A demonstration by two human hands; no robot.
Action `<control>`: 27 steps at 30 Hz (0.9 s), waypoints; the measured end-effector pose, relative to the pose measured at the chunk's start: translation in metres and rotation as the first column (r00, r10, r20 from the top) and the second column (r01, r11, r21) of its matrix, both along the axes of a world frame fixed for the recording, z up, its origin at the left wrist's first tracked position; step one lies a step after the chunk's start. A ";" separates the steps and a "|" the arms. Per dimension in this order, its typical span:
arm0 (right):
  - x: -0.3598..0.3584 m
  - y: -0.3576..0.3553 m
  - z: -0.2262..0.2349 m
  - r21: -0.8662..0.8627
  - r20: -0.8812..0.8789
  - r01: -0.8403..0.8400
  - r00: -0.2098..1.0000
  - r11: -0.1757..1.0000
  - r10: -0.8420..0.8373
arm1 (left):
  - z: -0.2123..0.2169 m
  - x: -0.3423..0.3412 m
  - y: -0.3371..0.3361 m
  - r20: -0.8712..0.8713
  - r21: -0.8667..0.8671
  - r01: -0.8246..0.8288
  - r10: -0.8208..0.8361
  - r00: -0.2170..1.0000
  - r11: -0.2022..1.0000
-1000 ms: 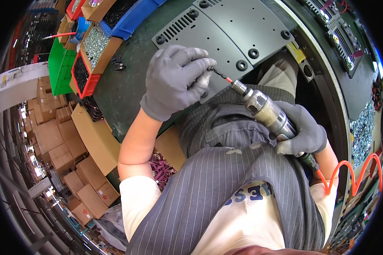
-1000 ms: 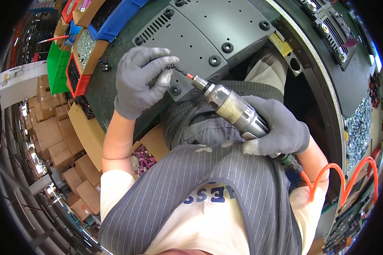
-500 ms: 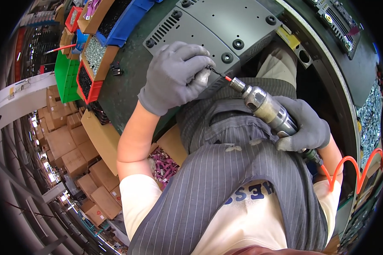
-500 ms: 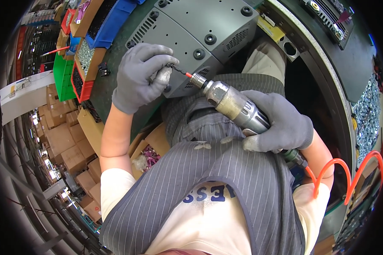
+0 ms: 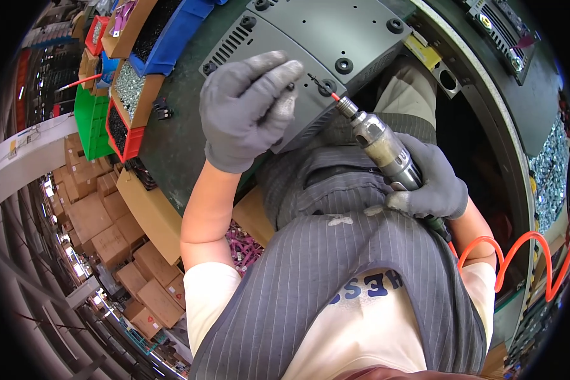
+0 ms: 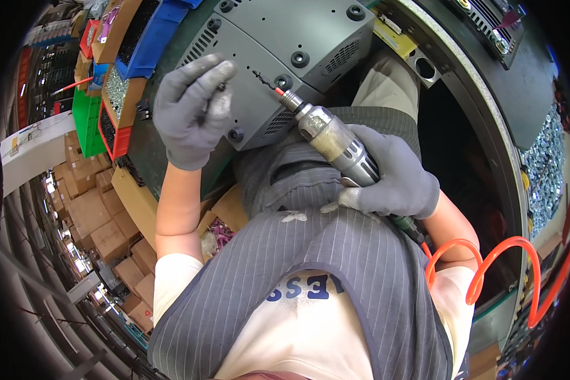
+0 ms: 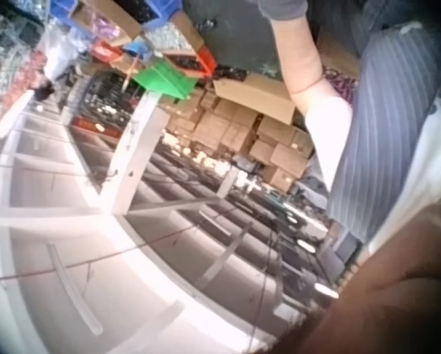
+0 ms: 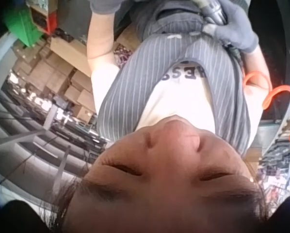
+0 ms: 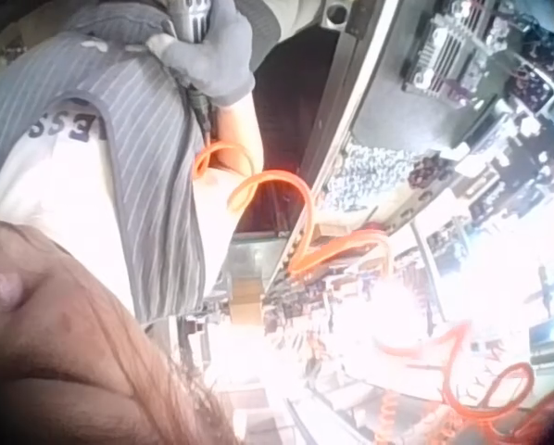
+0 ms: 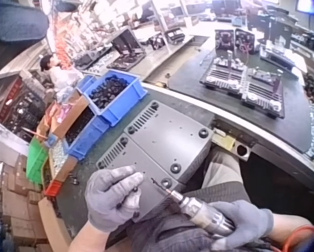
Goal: Installing cooling fans and fasteners into a metal electronics housing using an electric screwdriver at an assembly station.
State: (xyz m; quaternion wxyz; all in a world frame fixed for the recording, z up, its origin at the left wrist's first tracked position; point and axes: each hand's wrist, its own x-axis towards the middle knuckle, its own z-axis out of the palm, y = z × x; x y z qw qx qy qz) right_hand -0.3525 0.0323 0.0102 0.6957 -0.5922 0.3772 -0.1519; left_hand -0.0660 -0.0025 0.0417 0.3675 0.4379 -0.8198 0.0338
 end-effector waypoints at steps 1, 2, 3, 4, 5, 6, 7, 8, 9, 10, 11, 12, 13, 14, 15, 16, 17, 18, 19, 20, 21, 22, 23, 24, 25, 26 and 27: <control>-0.002 0.002 -0.005 -0.055 0.033 0.022 0.999 0.998 -0.020 | -0.002 0.001 -0.001 -0.004 0.004 -0.002 0.002 1.000 1.000; -0.006 0.003 -0.008 -0.110 0.067 0.045 0.997 0.993 -0.038 | -0.004 0.004 -0.003 -0.026 0.047 0.006 -0.005 1.000 0.999; -0.011 0.005 -0.008 -0.106 0.062 0.043 0.997 0.993 -0.037 | -0.006 0.006 -0.005 -0.048 0.090 0.016 -0.012 0.999 0.996; -0.016 0.006 -0.008 -0.116 0.028 0.042 0.999 0.992 -0.039 | -0.011 0.006 -0.005 -0.072 0.131 0.013 -0.004 0.997 0.991; -0.022 0.009 -0.009 -0.126 -0.005 0.041 0.999 0.991 -0.042 | -0.013 0.007 -0.006 -0.074 0.135 0.010 0.000 0.997 0.991; -0.027 0.012 -0.010 -0.073 -0.010 0.073 0.997 0.995 -0.073 | -0.015 0.007 -0.007 -0.019 0.179 0.024 -0.021 1.000 0.984; -0.031 0.016 -0.012 -0.071 -0.011 0.070 0.997 0.995 -0.071 | -0.016 0.007 -0.008 0.037 0.222 0.036 -0.045 0.998 0.974; -0.034 0.020 -0.016 -0.047 -0.052 0.107 0.993 0.993 -0.109 | -0.019 0.005 -0.009 0.037 0.224 0.034 -0.043 0.998 0.974; -0.036 0.022 -0.019 -0.026 -0.093 0.145 0.985 0.989 -0.146 | -0.022 0.000 -0.011 0.027 0.248 0.060 -0.068 0.997 0.967; -0.036 0.022 -0.018 0.048 -0.152 0.150 0.978 0.987 -0.141 | -0.025 -0.005 -0.012 0.016 0.272 0.087 -0.094 0.995 0.958; -0.036 0.021 -0.020 0.049 -0.151 0.150 0.978 0.988 -0.141 | -0.027 -0.009 -0.015 0.016 0.272 0.086 -0.094 0.995 0.958; -0.035 0.020 -0.025 0.022 -0.160 0.132 0.979 0.991 -0.126 | -0.029 -0.012 -0.017 0.029 0.267 0.113 -0.125 0.992 0.957; -0.034 0.019 -0.029 -0.004 -0.168 0.116 0.979 0.993 -0.115 | -0.031 -0.017 -0.020 0.042 0.262 0.142 -0.159 0.986 0.955; -0.033 0.017 -0.031 -0.001 -0.161 0.106 0.981 0.994 -0.105 | -0.031 -0.022 -0.022 0.056 0.270 0.134 -0.155 0.986 0.953; -0.032 0.015 -0.031 -0.001 -0.158 0.109 0.982 0.994 -0.108 | -0.034 -0.025 -0.025 0.059 0.271 0.136 -0.157 0.986 0.953; -0.031 0.014 -0.031 0.019 -0.146 0.109 0.984 0.994 -0.105 | -0.040 -0.026 -0.029 0.029 0.268 0.144 -0.158 0.987 0.953; -0.030 0.013 -0.032 0.039 -0.134 0.108 0.986 0.993 -0.102 | -0.044 -0.027 -0.032 -0.002 0.264 0.153 -0.158 0.987 0.952; -0.029 0.012 -0.033 0.038 -0.132 0.111 0.986 0.993 -0.105 | -0.047 -0.027 -0.032 0.001 0.263 0.155 -0.161 0.987 0.952; -0.028 0.010 -0.035 0.023 -0.127 0.111 0.986 0.994 -0.107 | -0.049 -0.027 -0.034 0.003 0.263 0.138 -0.144 0.990 0.955; -0.028 0.009 -0.037 0.009 -0.123 0.111 0.986 0.994 -0.109 | -0.051 -0.028 -0.035 0.005 0.263 0.120 -0.126 0.992 0.957; -0.028 0.008 -0.037 0.010 -0.122 0.112 0.986 0.994 -0.110 | -0.051 -0.029 -0.035 0.006 0.265 0.122 -0.128 0.992 0.957; -0.028 0.008 -0.037 0.010 -0.120 0.114 0.986 0.993 -0.112 | -0.051 -0.030 -0.033 -0.006 0.266 0.109 -0.111 0.994 0.958; -0.028 0.008 -0.037 0.010 -0.119 0.115 0.986 0.993 -0.113 | -0.051 -0.030 -0.032 -0.018 0.267 0.096 -0.095 0.995 0.959; -0.028 0.007 -0.037 0.013 -0.120 0.115 0.986 0.993 -0.112 | -0.053 -0.031 -0.033 -0.019 0.270 0.095 -0.094 0.995 0.958; -0.028 0.007 -0.037 0.002 -0.125 0.110 0.986 0.994 -0.109 | -0.053 -0.031 -0.034 -0.035 0.264 0.105 -0.099 0.994 0.959; -0.028 0.007 -0.037 -0.008 -0.130 0.105 0.986 0.994 -0.106 | -0.054 -0.030 -0.035 -0.052 0.257 0.114 -0.104 0.993 0.960; -0.028 0.008 -0.038 -0.006 -0.131 0.103 0.986 0.995 -0.103 | -0.054 -0.031 -0.035 -0.053 0.259 0.112 -0.101 0.993 0.959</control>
